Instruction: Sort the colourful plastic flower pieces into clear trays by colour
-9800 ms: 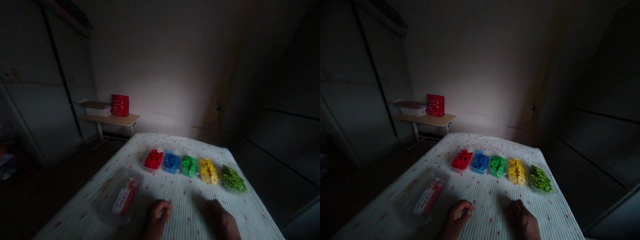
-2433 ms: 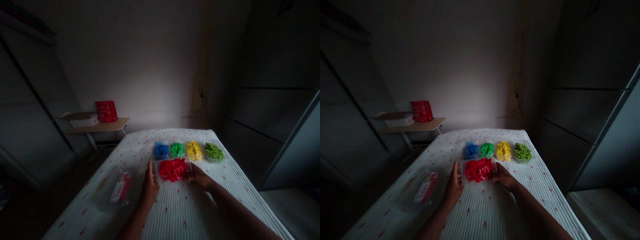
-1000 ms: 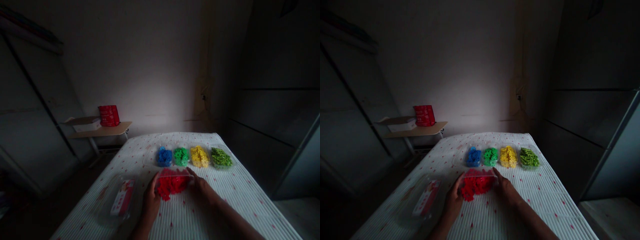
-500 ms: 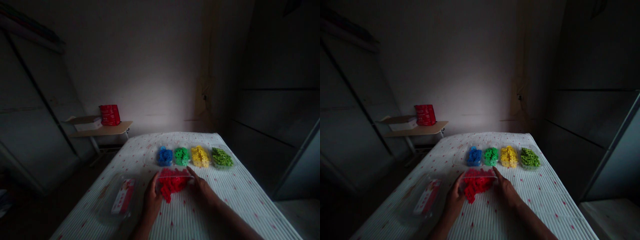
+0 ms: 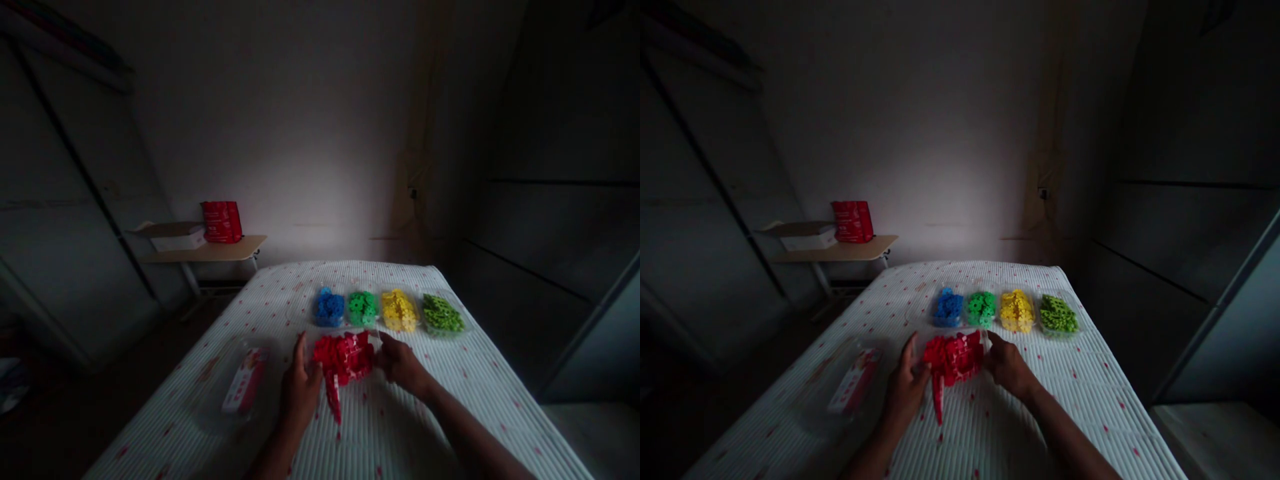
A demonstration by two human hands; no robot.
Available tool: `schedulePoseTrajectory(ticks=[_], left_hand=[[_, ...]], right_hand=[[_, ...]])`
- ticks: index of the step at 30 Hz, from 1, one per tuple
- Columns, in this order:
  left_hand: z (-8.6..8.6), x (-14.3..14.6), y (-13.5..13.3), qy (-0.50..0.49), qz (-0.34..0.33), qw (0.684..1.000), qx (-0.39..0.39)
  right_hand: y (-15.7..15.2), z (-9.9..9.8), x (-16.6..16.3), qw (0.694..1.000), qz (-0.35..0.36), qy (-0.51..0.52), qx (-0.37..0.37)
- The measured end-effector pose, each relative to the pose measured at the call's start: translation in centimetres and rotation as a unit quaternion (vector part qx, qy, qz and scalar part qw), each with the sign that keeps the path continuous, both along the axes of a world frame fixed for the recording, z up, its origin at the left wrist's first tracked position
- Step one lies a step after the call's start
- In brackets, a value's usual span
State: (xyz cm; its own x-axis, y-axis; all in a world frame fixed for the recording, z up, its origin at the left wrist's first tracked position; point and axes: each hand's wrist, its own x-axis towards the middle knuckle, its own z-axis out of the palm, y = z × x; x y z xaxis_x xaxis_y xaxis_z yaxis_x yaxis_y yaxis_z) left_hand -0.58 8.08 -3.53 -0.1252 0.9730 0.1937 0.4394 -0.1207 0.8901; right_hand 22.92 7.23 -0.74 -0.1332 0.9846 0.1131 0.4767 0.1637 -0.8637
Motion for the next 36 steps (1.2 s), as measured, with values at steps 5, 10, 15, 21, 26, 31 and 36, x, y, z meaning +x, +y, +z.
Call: schedulePoseTrajectory(ticks=[5, 10, 15, 21, 26, 31, 36], left_hand=[[1.5, 0.1, -1.3, 0.052, -0.014, 0.997, -0.057], [1.8, -0.1, -2.0, 0.003, -0.078, 0.987, -0.14], [2.6, -0.9, -2.0, 0.046, -0.036, 0.995, -0.076], [4.2, -4.1, -6.2, 0.196, -0.087, 0.976, -0.029], [2.1, -6.5, -10.3, 0.221, -0.253, 0.941, -0.042], [1.4, -6.8, -10.7, 0.232, -0.308, 0.922, -0.035], [2.0, -6.5, -10.7, 0.231, -0.303, 0.923, -0.048]], right_hand=[[1.0, 1.9, 0.8, 0.999, 0.029, -0.025, -0.019], [1.3, 1.3, 0.8, 0.993, 0.02, -0.11, -0.023], [1.0, 0.7, 0.4, 0.996, -0.001, -0.082, -0.037], [-1.4, 1.3, 2.2, 0.971, -0.123, -0.195, 0.066], [-6.8, 0.1, -0.2, 0.962, 0.065, -0.227, 0.138], [-8.5, -1.8, -5.7, 0.874, 0.212, -0.324, 0.294], [-7.1, -2.9, -7.2, 0.825, 0.209, -0.42, 0.315]])
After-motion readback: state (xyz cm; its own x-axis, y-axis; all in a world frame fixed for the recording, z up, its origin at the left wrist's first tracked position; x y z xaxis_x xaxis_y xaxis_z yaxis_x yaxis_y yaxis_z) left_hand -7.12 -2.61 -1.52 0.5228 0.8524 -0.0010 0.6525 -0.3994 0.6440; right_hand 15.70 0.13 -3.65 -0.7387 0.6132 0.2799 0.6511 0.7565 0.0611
